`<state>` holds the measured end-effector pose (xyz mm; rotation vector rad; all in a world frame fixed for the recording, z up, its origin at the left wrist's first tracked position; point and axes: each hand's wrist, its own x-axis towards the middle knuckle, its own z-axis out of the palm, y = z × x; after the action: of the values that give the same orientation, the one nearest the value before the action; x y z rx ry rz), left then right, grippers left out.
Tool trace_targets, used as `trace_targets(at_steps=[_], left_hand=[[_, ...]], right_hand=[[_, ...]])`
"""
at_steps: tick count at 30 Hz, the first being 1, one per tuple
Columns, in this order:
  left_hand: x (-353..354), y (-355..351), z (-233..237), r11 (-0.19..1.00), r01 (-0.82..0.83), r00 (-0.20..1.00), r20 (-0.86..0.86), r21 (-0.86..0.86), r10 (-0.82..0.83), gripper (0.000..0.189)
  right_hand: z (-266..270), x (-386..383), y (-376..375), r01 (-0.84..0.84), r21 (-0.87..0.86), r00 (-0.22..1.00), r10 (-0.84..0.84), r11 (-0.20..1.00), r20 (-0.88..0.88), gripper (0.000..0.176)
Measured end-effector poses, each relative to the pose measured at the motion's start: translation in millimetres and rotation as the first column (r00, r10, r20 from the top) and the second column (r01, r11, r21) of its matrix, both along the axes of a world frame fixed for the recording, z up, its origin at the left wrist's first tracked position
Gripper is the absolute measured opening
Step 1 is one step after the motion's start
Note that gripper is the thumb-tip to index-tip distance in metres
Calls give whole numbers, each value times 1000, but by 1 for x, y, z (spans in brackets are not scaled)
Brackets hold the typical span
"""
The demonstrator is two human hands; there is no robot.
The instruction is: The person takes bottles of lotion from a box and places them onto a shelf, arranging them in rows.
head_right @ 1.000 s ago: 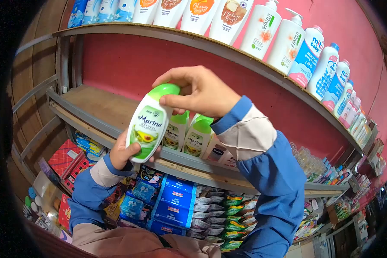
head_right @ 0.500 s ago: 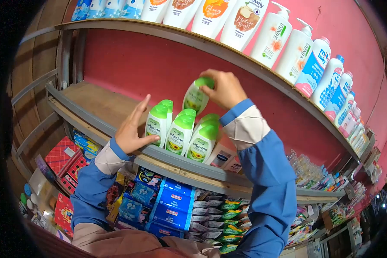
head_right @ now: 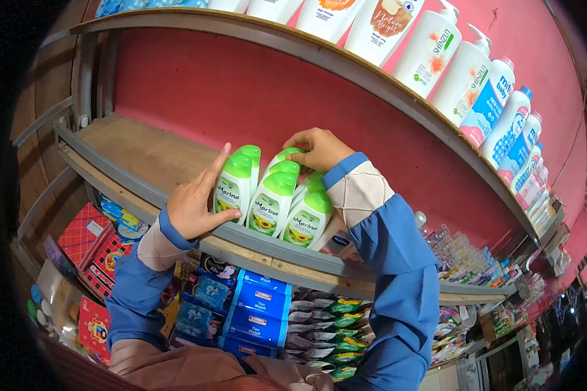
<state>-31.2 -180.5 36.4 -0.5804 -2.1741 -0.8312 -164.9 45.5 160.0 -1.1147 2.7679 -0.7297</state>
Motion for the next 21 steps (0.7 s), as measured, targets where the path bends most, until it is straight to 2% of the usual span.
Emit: trace_targets(at_steps=[7, 10, 13, 16, 21], left_hand=[[-2, -1, -2, 1000, 24, 999, -24, 13, -24, 98], [-2, -1, -2, 1000, 28, 999, -31, 12, -27, 98], [-3, -1, -2, 1000, 17, 1000, -6, 24, -16, 100], [-2, -1, -2, 1000, 7, 1000, -16, 17, -6, 100], [-2, 0, -1, 999, 20, 1000, -3, 25, -20, 100]], right_hand=[[0, -1, -2, -10, 86, 1000, 12, 996, -14, 26], [4, 5, -5, 7, 160, 996, 7, 987, -87, 27], [2, -2, -3, -30, 124, 992, 45, 992, -120, 28], [6, -8, 1, -19, 143, 999, 24, 990, -35, 30], [8, -4, 8, -30, 113, 992, 43, 993, -118, 34]])
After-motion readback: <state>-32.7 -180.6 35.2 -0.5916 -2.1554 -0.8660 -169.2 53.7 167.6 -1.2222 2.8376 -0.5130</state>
